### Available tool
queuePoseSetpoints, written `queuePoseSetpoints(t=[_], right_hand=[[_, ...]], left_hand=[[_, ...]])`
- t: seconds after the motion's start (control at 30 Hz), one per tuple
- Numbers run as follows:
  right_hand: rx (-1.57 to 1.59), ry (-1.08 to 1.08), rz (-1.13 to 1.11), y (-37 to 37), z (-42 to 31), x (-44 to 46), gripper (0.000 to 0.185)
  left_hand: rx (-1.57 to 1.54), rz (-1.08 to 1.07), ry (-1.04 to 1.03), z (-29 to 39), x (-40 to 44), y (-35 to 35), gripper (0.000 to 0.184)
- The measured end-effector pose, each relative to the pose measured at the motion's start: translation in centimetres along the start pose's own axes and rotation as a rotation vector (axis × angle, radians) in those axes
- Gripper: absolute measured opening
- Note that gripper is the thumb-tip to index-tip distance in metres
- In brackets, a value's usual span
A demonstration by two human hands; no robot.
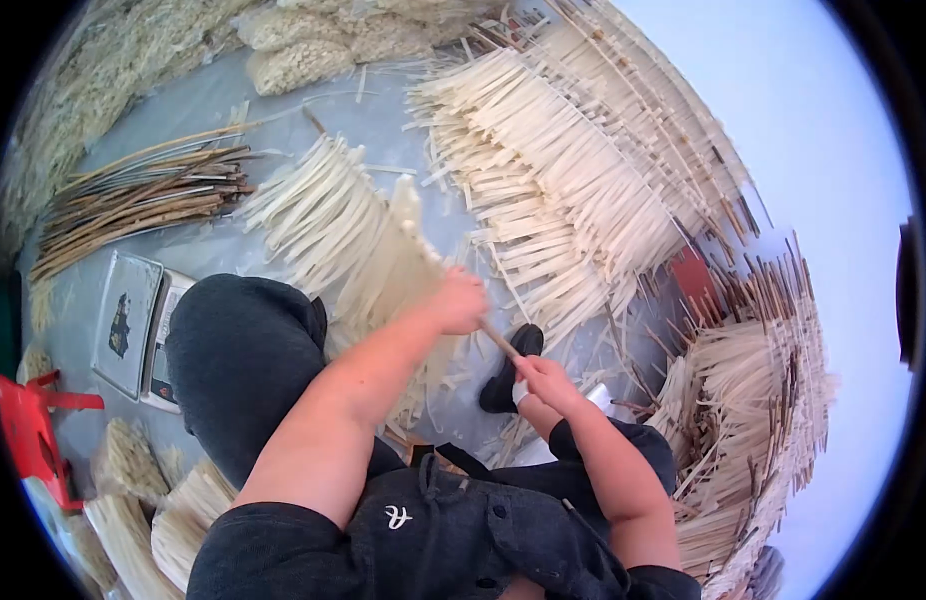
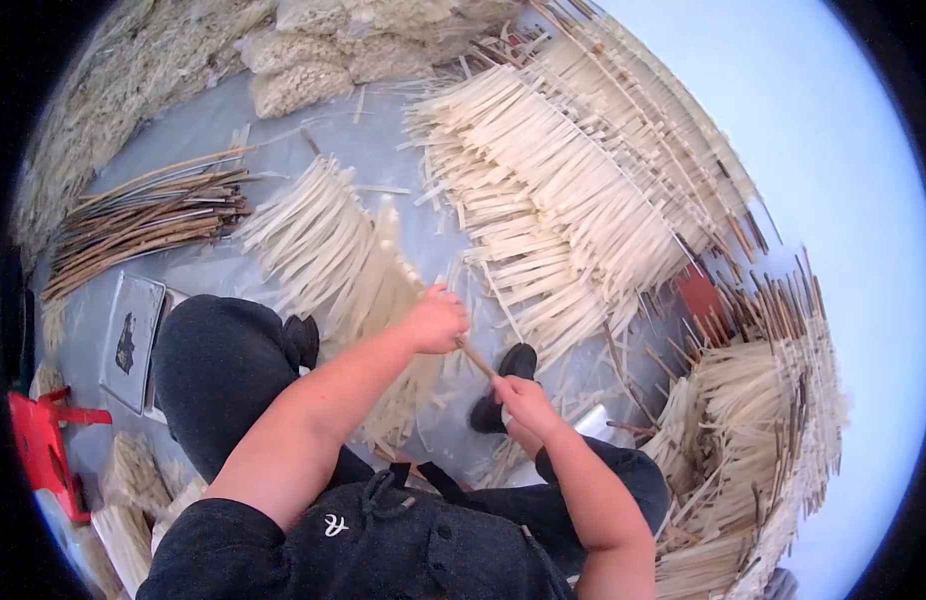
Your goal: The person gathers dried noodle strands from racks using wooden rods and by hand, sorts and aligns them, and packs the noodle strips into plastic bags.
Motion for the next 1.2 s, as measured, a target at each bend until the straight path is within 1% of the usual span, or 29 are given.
queuePoseSetpoints(t=[0.03, 0.07, 0.1, 0.13, 0.17, 0.2, 0.23, 0.3, 0.33, 0.4, 0.43, 0.5, 0.53, 0.6, 0.63, 0.67, 0.7, 0.73, 0.77, 0.8, 0.83, 0.87, 0.9, 0.93, 1.0, 1.03, 1.1, 1.13, 1.2], right_hand=[[-0.269, 0.240, 0.226, 0.0, 0.2, 0.0, 0.038], [-0.274, 0.233, 0.221, 0.4, 0.4, 0.1, 0.038], [-0.229, 0.142, 0.198, 0.5, -0.5, -0.7, 0.038], [-0.178, 0.047, 0.179, 0.7, -0.9, -1.2, 0.038], [-0.211, 0.015, 0.213, 0.7, -1.4, -0.5, 0.040], [-0.152, -0.015, 0.187, 0.4, -1.9, 0.8, 0.040], [-0.091, -0.042, 0.158, -0.3, -2.5, 2.3, 0.041], [-0.163, 0.041, 0.285, -3.0, -4.1, 4.7, 0.042], [-0.153, 0.033, 0.286, -4.1, -4.1, 6.1, 0.042], [-0.238, 0.225, 0.305, -5.1, -3.5, 8.3, 0.042], [-0.230, 0.220, 0.310, -4.8, -4.8, 7.6, 0.042], [0.210, -0.151, -0.056, -4.0, -6.6, 5.2, 0.041], [0.219, -0.156, -0.051, -3.4, -6.4, 4.4, 0.041], [0.391, -0.195, -0.232, -2.5, -5.9, 2.7, 0.039], [0.461, -0.244, -0.269, -2.2, -6.2, 1.6, 0.041], [0.464, -0.246, -0.271, -1.9, -5.7, 1.1, 0.041], [0.545, -0.260, -0.339, -1.6, -5.2, 0.5, 0.041], [0.623, -0.273, -0.409, -1.4, -4.9, 0.0, 0.041], [0.621, -0.272, -0.416, -1.1, -4.9, -0.4, 0.041], [0.709, -0.274, -0.495, -1.1, -5.2, -1.0, 0.042], [0.800, -0.272, -0.576, -1.3, -5.3, -1.6, 0.043], [0.812, -0.266, -0.587, -1.6, -5.2, -2.0, 0.043], [0.960, -0.302, -0.692, -2.3, -4.9, -2.8, 0.043], [1.102, -0.337, -0.794, -2.9, -4.5, -3.5, 0.044], [1.101, -0.322, -0.814, -3.6, -2.7, -4.7, 0.045], [0.968, -0.304, -0.665, -3.7, -1.8, -5.0, 0.045], [0.635, -0.304, -0.328, -3.1, -0.8, -5.0, 0.045], [0.636, -0.306, -0.317, -3.4, -0.5, -5.0, 0.045], [0.302, -0.192, 0.020, -4.2, -0.5, -4.3, 0.046]], left_hand=[[-0.010, -0.003, 0.005, 0.5, 0.5, -0.5, 0.014], [-0.007, 0.056, -0.016, 1.2, 1.1, -0.9, 0.018], [-0.008, 0.110, -0.040, 1.6, 1.6, -1.4, 0.021], [-0.023, 0.104, -0.047, 1.6, 1.8, -2.6, 0.021], [0.028, 0.238, 0.093, 1.0, 2.1, -4.0, 0.026], [0.082, 0.368, 0.233, 0.5, 2.0, -5.1, 0.032], [0.074, 0.356, 0.223, -0.3, 1.8, -5.6, 0.032], [0.004, 0.688, 0.430, -2.8, 0.6, -5.8, 0.039], [0.001, 0.677, 0.424, -3.5, 0.3, -5.5, 0.039], [-0.096, 0.772, 0.662, -4.3, -0.6, -4.1, 0.039], [-0.096, 0.766, 0.654, -4.6, -0.9, -3.8, 0.039], [-0.020, 0.684, 0.496, -4.7, -1.2, -3.2, 0.036], [-0.024, 0.676, 0.488, -4.4, -1.3, -2.3, 0.036], [-0.117, 0.402, 0.317, -3.7, -1.6, -0.6, 0.030], [-0.118, 0.398, 0.315, -3.4, -1.7, -0.1, 0.030], [-0.121, 0.377, 0.262, -2.9, -1.7, 0.3, 0.026], [-0.124, 0.359, 0.210, -2.3, -1.6, 0.8, 0.021], [-0.122, 0.358, 0.215, -1.7, -1.5, 1.7, 0.021], [-0.091, 0.215, 0.241, -1.3, -1.0, 2.7, 0.019], [-0.060, 0.065, 0.265, -0.9, -0.9, 3.7, 0.018], [-0.053, 0.055, 0.269, -0.6, -1.1, 4.8, 0.018], [-0.035, -0.054, 0.276, -0.3, -1.2, 5.8, 0.016], [-0.019, -0.167, 0.279, 0.2, -1.5, 6.7, 0.015], [-0.011, -0.177, 0.277, 1.3, -1.7, 7.6, 0.015], [-0.006, -0.409, 0.269, 3.4, -2.2, 8.7, 0.026], [-0.002, -0.405, 0.265, 3.6, -2.4, 7.1, 0.026], [-0.040, 0.174, 0.094, 3.5, -2.5, 1.4, 0.038], [-0.046, 0.178, 0.086, 3.6, -2.4, -0.4, 0.038], [-0.104, 0.407, 0.174, 3.4, -2.3, -2.1, 0.045]])
Point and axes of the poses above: each hand's wrist, its own x-axis towards the middle knuckle, its own y-axis out of the back of the hand, z = x × y, the point moved 1 cm from there along x, towards the middle knuckle, and after that the axes turned 2 degrees about -z, right-handed, at the moved point
